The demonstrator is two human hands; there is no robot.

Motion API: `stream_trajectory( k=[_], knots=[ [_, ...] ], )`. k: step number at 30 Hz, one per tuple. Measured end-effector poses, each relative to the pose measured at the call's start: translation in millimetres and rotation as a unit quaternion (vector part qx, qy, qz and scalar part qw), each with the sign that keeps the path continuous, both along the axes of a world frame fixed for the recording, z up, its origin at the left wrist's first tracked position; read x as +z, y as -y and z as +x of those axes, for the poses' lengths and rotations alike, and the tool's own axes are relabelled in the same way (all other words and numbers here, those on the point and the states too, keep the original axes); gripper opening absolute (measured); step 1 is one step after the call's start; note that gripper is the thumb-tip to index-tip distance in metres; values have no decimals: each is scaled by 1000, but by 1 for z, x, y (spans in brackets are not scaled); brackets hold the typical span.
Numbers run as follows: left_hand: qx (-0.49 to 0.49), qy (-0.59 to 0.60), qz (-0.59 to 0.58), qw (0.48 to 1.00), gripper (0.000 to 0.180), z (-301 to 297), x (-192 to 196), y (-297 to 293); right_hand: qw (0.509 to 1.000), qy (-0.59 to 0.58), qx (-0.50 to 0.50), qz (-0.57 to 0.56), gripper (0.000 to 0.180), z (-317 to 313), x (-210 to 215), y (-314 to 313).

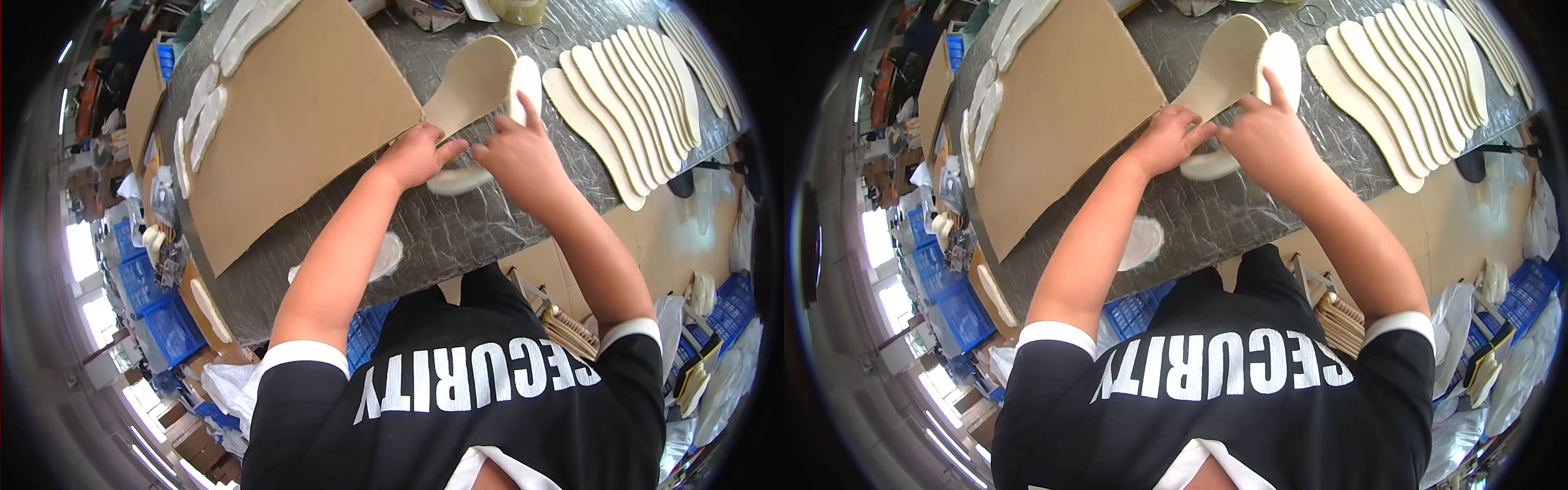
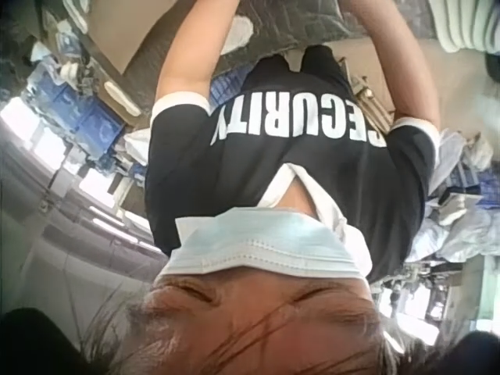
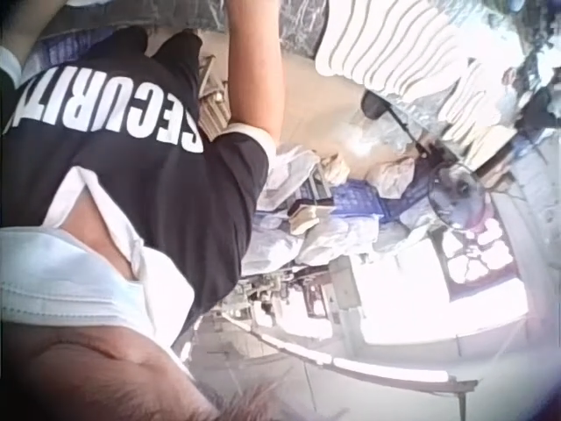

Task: Preparing, checking, and stacking shoe insoles at a workbench in a manufacturing environment.

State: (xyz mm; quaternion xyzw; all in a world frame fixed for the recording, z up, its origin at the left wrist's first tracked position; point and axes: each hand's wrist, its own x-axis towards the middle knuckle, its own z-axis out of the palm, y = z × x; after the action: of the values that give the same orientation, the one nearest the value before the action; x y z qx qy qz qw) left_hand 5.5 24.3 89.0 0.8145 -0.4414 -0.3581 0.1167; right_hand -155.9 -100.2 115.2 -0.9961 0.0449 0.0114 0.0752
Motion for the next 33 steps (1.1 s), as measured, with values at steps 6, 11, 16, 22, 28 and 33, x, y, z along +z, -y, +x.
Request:
stream_trajectory(
  k=[6, 11, 16, 22, 28, 33],
  knots=[
    [30, 17, -78, 996, 31, -2, -25, -3, 984, 145, 41, 93, 7, -92, 36, -38],
    [43, 98, -58, 993, 19, 1, -40, -2, 923, 317, -69, 206, 28, -124, 39, -28],
    [46, 136, -80, 986, 19, 0, -39, -5, 884, 412, -121, 186, 38, -137, 49, -40],
    [62, 105, -245, 962, 14, -1, -45, -42, 931, 321, -31, 172, 31, -102, 31, -105],
    [-27, 199, -327, 924, 8, 4, -18, -141, 932, 293, -42, 210, 37, -85, 10, -144],
    [68, -139, -239, 959, 24, -5, -14, -226, 937, 280, -79, 192, 32, -62, -8, -187]
  ],
)
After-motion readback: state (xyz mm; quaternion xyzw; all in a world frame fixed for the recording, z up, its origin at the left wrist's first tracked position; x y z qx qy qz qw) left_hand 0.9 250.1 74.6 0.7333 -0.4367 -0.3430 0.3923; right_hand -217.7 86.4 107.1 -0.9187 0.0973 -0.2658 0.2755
